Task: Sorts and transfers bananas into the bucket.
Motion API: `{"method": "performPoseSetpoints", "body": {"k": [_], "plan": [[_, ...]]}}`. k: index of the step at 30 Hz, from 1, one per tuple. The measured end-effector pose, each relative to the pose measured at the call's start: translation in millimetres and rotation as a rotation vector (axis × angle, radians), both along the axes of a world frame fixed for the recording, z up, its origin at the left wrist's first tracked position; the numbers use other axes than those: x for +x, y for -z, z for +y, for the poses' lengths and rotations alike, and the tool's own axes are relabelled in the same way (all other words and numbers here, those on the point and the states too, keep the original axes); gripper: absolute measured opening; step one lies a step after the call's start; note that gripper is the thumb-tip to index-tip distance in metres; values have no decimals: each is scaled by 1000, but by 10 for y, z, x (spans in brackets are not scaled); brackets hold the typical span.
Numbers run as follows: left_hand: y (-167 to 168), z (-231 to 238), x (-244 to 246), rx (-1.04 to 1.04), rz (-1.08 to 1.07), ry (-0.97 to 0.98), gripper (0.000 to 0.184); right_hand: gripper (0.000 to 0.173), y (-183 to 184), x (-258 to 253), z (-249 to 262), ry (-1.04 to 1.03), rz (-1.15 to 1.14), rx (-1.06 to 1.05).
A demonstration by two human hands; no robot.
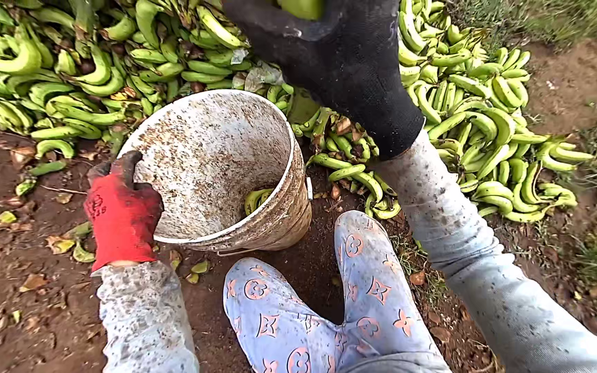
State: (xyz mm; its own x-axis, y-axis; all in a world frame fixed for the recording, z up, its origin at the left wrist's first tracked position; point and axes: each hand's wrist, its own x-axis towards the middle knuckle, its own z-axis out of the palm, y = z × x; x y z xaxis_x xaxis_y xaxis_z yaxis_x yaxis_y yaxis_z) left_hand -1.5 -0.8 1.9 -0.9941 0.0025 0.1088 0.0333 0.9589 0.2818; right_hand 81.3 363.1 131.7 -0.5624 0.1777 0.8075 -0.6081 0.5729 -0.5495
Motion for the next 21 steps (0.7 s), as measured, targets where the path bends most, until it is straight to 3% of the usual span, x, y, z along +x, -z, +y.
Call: {"method": "performPoseSetpoints", "body": {"k": [2,4,8,11,13,18,21], "plan": [[34,-50,46,58,14,-17,53,64,197,-69,-3,-259,-284,65],[-1,6,134,118,26,-55,51,92,893,-223,263,-373,-505,55],[-141,171,141,83,29,-52,56,102,2868,-482,584,69,-1201,463],[-186,232,165,64,25,-10,57,120,3769,-546,498,188,-1372,691],[-185,209,191,66,3,-7,56,112,3929,-599,410,252,-1342,763],[-184,155,254,41,-13,-16,55,68,3810,-525,259,170,-1502,918],[-194,196,251,53,1,-17,56,40,3833,-441,330,129,-1435,907]]}}
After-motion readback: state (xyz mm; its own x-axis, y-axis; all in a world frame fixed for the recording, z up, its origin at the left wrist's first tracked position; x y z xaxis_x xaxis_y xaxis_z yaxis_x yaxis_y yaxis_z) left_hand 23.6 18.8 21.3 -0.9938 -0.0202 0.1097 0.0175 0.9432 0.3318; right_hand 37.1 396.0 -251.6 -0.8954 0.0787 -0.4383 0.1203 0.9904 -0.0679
